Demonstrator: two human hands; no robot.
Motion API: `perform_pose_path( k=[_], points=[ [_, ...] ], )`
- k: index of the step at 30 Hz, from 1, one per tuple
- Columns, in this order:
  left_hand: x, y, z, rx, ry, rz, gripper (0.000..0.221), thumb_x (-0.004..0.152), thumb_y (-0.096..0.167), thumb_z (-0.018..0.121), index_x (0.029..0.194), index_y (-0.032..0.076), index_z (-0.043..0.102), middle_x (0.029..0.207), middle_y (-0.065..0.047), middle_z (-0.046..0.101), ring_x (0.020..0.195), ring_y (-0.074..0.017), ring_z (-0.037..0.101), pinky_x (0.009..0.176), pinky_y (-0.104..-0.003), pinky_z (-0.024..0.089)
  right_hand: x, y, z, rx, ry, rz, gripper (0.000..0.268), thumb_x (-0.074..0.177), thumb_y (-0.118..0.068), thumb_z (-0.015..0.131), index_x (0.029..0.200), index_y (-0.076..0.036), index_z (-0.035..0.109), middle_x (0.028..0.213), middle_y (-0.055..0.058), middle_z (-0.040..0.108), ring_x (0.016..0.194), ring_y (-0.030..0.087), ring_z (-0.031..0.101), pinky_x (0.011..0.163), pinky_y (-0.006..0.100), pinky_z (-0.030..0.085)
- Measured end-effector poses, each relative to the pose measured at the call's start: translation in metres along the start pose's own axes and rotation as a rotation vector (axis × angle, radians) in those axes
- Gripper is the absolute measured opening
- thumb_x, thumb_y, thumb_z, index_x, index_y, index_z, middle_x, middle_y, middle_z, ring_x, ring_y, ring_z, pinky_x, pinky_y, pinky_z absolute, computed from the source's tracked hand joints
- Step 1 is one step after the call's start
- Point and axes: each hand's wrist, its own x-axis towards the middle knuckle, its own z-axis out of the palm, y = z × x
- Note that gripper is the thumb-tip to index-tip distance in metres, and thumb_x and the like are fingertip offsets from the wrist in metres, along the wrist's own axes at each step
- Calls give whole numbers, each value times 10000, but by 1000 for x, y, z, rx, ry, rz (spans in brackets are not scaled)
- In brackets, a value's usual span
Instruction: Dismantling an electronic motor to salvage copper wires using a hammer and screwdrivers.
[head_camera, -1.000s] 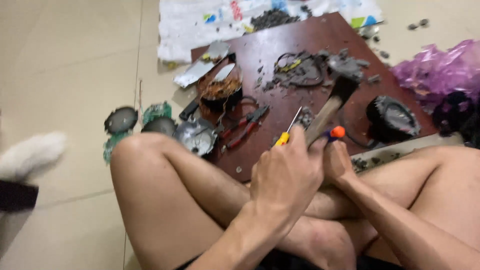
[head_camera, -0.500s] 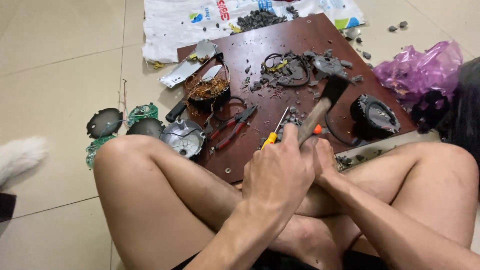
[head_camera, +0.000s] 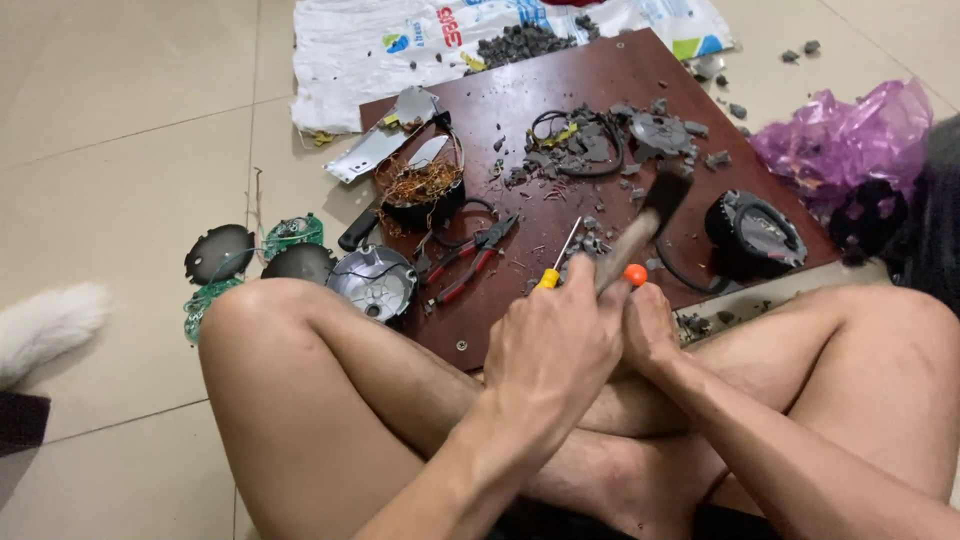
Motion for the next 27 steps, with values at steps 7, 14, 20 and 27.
perform_pose_path(
  k=[7,14,20,27],
  points=[
    [9,-18,12,56,-86,-6,374,1048,433,394,1161,113,551,1040,-289,755,1090,-535,718,929,-656,559,9,4,4,-72,28,-162,423,863,-244,559,1035,52,808,1046,286,779,1139,525,679,869,694,522],
    [59,-48,6,-59,78,-94,402,1065,371,412,1253,55,575,1070,-337,732,1109,-560,707,907,-661,563,45,52,21,-257,141,-499,272,938,-361,712,1023,-104,686,918,282,744,1006,510,717,820,590,582],
    [149,-101,37,101,151,-233,441,1010,330,508,1314,30,622,1210,-260,736,1212,-483,689,963,-611,565,50,52,19,-183,105,-438,282,965,-385,684,1108,-143,697,999,234,754,1050,487,714,897,590,572],
    [82,-17,53,-220,106,-14,700,917,539,472,1241,-57,644,1264,-319,633,1262,-537,610,980,-671,517,49,35,23,-139,58,-45,296,951,-402,594,1166,-259,739,1156,87,773,1182,350,711,1005,568,543]
  ],
)
